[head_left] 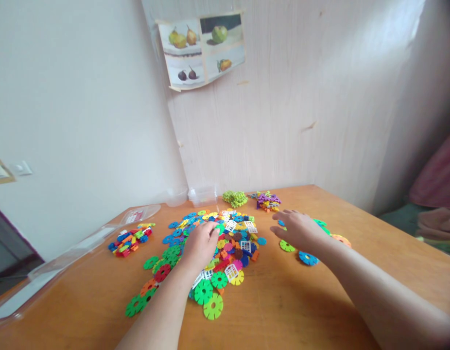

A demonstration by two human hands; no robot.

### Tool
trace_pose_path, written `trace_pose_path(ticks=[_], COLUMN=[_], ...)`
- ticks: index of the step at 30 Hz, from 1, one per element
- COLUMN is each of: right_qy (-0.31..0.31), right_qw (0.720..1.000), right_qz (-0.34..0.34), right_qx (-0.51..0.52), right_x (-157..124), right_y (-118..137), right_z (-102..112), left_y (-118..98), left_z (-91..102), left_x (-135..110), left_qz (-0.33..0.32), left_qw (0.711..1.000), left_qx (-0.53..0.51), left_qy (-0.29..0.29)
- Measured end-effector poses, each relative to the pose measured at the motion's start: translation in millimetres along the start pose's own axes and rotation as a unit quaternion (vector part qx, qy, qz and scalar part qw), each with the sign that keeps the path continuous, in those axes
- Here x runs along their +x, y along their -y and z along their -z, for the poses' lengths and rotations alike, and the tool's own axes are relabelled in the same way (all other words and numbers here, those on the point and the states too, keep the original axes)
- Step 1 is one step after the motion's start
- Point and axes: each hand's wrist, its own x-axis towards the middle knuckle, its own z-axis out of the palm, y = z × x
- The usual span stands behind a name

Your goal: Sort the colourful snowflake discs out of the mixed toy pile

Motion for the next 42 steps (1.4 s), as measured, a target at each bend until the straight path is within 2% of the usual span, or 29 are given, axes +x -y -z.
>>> trace_pose_path(ticks=[5, 9, 14, 19, 25, 34, 36, 42], right_qy=[-0.064, -0.070, -0.053, -0.051, -0.046, -0.055, -0.060, -0.052], right_qw=[0.985, 0.970, 0.967, 0.968, 0.968, 0.969, 0.973, 0.988], right_qz=[0.129, 0.196, 0.219, 0.217, 0.212, 0.214, 0.200, 0.135], right_qx=[0.091, 0.123, 0.116, 0.115, 0.129, 0.109, 0.094, 0.054], right_x=[-17, -32, -38, -37, -37, -35, -32, -22], right_y=[37, 63, 74, 73, 71, 61, 54, 33], right_z=[-5, -5, -7, -11, -16, -10, -7, 2], left_y=[-15, -27, -35, -43, -53, -52, -49, -27], left_z=[-10.2, -16.1, -15.9, -14.3, -12.2, -10.4, -7.6, 9.4], left_x=[-7, -13, -17, -20, -23, -23, -21, -9], left_qz=[0.048, 0.051, 0.068, 0.097, 0.107, 0.090, 0.090, 0.130], left_qw=[0.977, 0.941, 0.893, 0.872, 0.864, 0.864, 0.863, 0.888], left_qx=[-0.198, -0.314, -0.406, -0.434, -0.447, -0.453, -0.462, -0.435], left_qy=[0.056, 0.111, 0.182, 0.203, 0.206, 0.202, 0.183, 0.075])
